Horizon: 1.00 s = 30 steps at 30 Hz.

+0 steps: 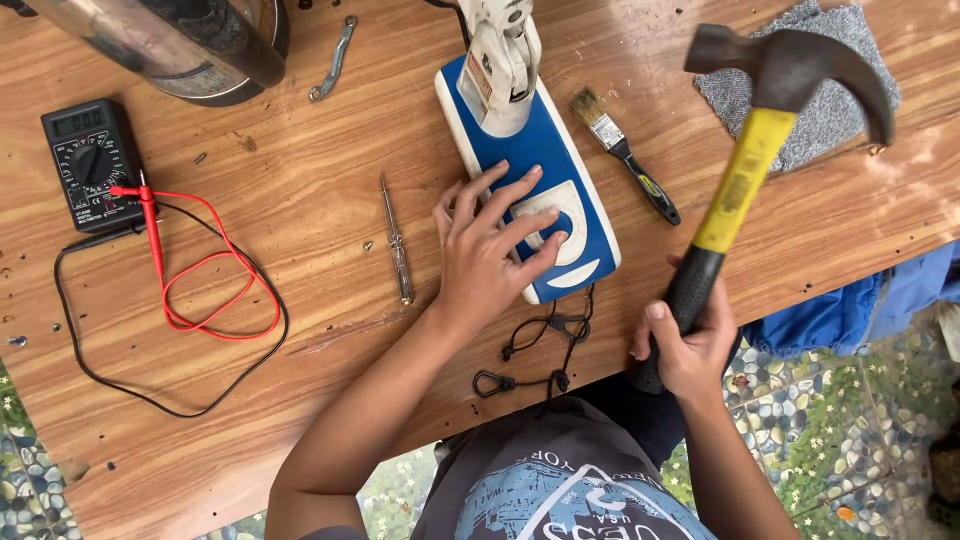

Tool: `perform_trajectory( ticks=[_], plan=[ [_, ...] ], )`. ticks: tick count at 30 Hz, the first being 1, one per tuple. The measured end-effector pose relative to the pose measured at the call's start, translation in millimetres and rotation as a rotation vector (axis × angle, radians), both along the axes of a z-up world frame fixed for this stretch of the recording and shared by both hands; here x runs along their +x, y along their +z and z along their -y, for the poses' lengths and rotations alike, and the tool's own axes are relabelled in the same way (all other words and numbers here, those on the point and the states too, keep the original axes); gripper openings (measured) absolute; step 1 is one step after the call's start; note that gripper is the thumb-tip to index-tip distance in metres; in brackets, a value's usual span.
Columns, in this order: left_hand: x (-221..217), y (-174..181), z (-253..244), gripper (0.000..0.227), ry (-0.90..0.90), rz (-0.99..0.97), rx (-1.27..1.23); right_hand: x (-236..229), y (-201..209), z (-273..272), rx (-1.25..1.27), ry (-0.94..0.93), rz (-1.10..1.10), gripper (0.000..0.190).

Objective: Assembling a plastic front panel of an appliance using a screwdriver, hammer, and brush.

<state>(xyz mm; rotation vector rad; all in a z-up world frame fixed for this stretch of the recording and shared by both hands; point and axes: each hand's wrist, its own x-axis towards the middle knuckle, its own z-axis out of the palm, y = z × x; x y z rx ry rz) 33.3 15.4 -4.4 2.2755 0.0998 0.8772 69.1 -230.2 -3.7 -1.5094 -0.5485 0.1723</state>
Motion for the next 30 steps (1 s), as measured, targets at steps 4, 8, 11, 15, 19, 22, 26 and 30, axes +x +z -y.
perform_trajectory(
  ticks=[4, 8, 11, 15, 19, 22, 26, 30],
  plan=[
    [-2, -3, -1, 0.015, -0.011, -0.013, -0.010, -17, 9, 26, -0.036, -0.005, 0.036, 0.050],
    [-5, -2, -1, 0.036, -0.004, -0.088, 0.090, -27, 21, 70, -0.469, -0.121, 0.251, 0.041],
    [-8, 0, -5, 0.068, 0.008, -0.167, 0.144, -39, 47, 82, -0.811, -0.200, 0.310, 0.040],
    [-12, -3, -6, 0.119, -0.016, -0.317, 0.216, -57, 84, 72, -0.562, 0.049, -0.114, 0.032],
    [-14, -5, -3, 0.124, -0.027, -0.373, 0.281, -54, 66, 88, -1.010, 0.079, -0.176, 0.039],
    [-14, -2, -3, 0.117, -0.025, -0.360, 0.280, -52, 68, 79, -1.169, 0.117, -0.215, 0.041],
    [-15, -3, -2, 0.116, -0.059, -0.393, 0.220, -56, 53, 86, -1.083, 0.188, -0.068, 0.042],
    [-15, -2, -3, 0.114, -0.073, -0.399, 0.206, -56, 43, 77, -0.988, 0.277, -0.048, 0.031]
  ],
)
